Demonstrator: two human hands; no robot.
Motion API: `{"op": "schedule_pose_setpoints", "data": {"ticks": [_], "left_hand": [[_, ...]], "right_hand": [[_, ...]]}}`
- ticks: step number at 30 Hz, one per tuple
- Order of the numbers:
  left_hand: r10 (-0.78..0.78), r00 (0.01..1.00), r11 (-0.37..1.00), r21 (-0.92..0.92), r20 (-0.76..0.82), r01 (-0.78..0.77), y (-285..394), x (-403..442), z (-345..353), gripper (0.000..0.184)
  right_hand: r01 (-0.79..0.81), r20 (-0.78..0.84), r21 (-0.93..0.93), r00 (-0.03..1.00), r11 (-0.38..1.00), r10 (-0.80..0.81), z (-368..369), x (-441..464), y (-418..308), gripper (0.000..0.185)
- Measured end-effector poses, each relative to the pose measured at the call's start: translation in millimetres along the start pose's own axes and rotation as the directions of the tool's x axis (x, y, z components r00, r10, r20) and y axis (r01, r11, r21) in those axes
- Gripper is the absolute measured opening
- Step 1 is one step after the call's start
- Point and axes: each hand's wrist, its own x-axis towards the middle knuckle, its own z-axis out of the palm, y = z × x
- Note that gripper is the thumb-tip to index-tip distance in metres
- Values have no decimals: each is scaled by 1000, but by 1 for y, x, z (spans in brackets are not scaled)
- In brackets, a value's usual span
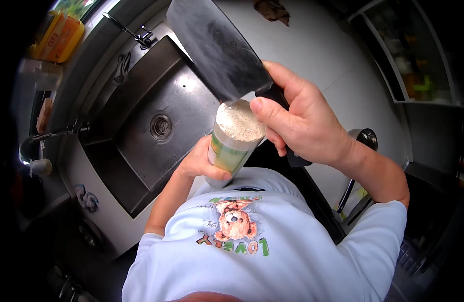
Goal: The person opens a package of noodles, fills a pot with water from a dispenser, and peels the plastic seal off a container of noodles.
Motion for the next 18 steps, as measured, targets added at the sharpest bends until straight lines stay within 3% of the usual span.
{"op": "schedule_pose_setpoints", "data": {"ticks": [4,9,13,18], "left_hand": [[45,993,998,-37,111,-41,-1,7,-7,77],[144,970,951,-299,196,-80,-15,11,-23,83],[205,928,851,-524,312,-12,-33,13,-32,88],[336,875,822,-562,347,-93,-43,18,-30,88]], "right_hand": [[63,-33,33,998,997,-61,-6,3,0,45],[38,-11,31,999,999,-37,-19,-9,-12,43],[48,98,-22,994,999,-45,-25,-16,-16,41],[1,194,-59,981,998,10,-24,-11,-24,47]]}}
